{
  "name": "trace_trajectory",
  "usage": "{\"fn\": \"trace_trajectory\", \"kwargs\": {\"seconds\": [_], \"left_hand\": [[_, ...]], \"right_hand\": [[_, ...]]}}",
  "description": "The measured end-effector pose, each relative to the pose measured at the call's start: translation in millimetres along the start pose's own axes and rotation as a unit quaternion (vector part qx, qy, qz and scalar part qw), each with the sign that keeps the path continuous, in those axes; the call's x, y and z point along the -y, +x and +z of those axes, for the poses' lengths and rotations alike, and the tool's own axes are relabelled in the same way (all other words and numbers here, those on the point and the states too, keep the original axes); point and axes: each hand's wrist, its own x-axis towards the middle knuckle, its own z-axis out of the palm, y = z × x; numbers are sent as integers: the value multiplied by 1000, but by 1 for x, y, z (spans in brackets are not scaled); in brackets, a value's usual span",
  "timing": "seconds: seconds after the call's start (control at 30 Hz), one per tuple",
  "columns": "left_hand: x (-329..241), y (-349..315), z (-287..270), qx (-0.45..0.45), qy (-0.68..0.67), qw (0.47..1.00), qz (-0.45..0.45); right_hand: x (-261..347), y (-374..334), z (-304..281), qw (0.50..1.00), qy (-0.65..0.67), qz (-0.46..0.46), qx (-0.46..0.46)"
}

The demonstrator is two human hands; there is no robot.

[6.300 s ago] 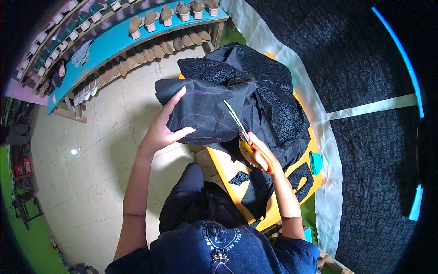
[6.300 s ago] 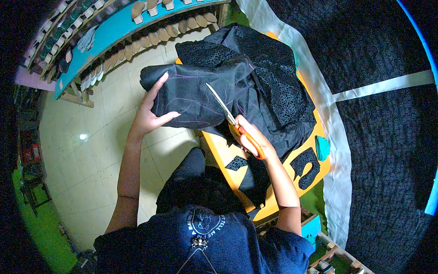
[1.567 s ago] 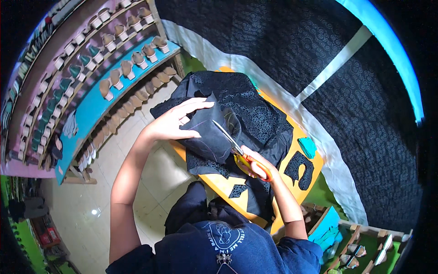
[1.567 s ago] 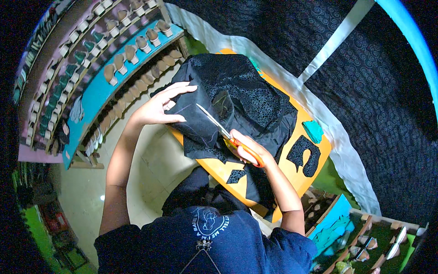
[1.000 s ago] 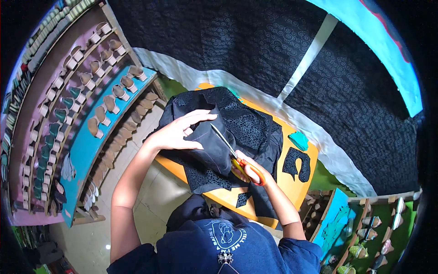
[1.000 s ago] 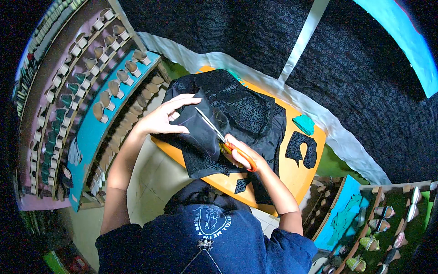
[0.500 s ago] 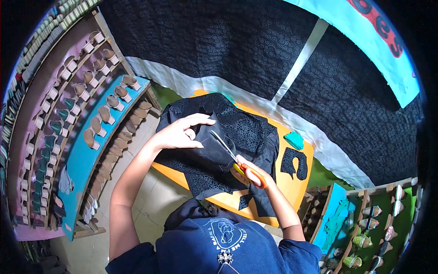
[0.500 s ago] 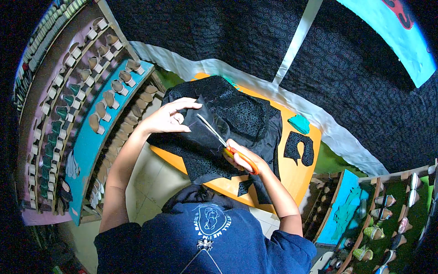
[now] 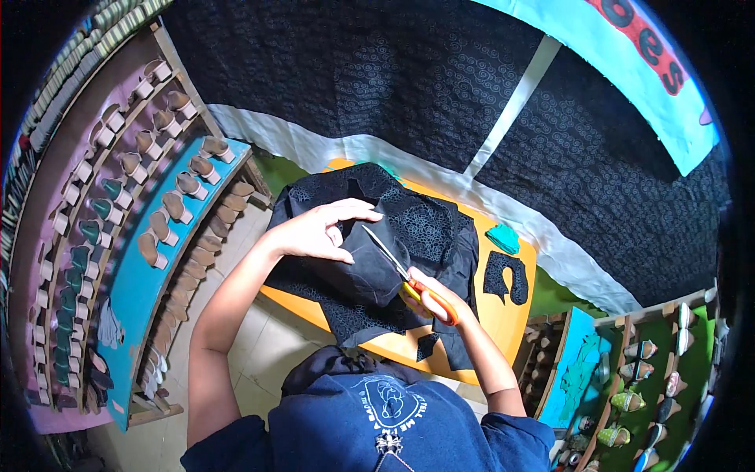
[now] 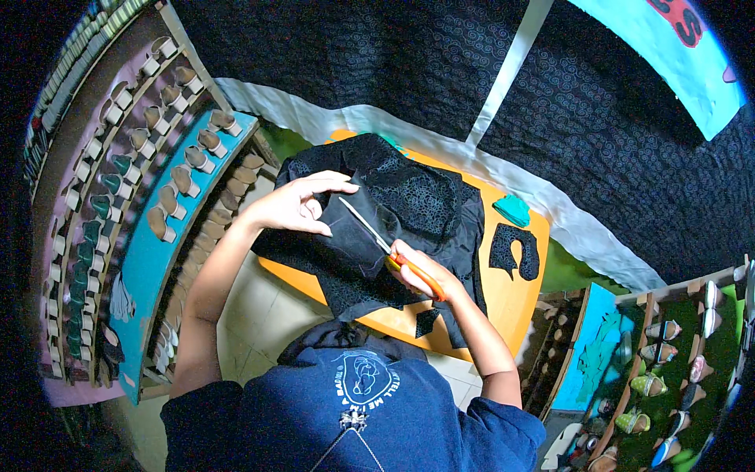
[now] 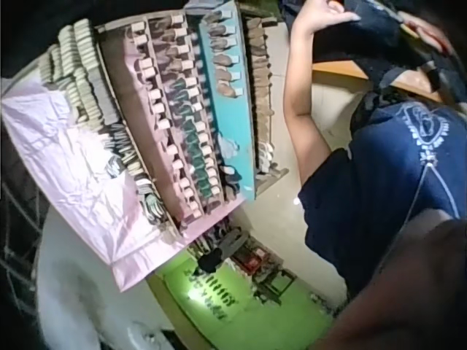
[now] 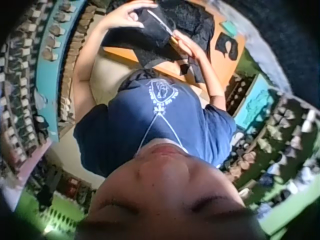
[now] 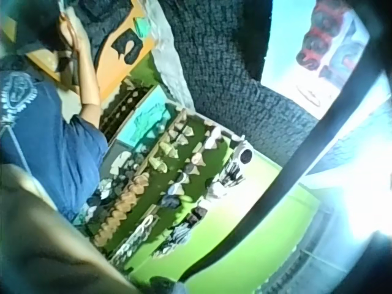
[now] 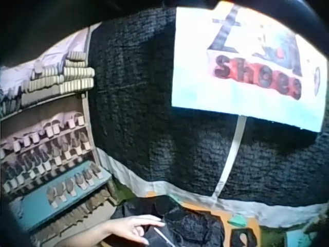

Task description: The person uses orange-handled scissors to cut a piece of black patterned fabric on a yellow table. They follow a purple chalk outline to shape the material, periodically adjusting the fabric's position to complete the cut.

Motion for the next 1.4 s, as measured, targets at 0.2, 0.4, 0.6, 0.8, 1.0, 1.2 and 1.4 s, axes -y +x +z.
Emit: {"fn": "trace_trajectory", "kwargs": {"seconds": [0.2,0.4,0.6,0.8,1.0,1.2,1.4], "left_hand": [[-3,2,-4,11,16,1000,-3],[2,10,-6,46,20,998,35],[1,14,-7,61,37,996,49],[0,15,-7,82,13,995,52],[-1,17,-5,94,-12,995,39],[4,20,-4,112,-26,993,23],[6,21,-4,117,-23,993,17]], "right_hand": [[13,-7,1,998,-57,-40,6],[21,-6,7,997,-72,-26,-28],[-7,-1,-2,997,-4,73,-33],[7,-5,8,998,-54,-13,-34],[3,-3,16,997,28,1,-69],[-14,0,12,996,-7,-82,-34],[9,-4,29,995,15,-82,-63]]}}
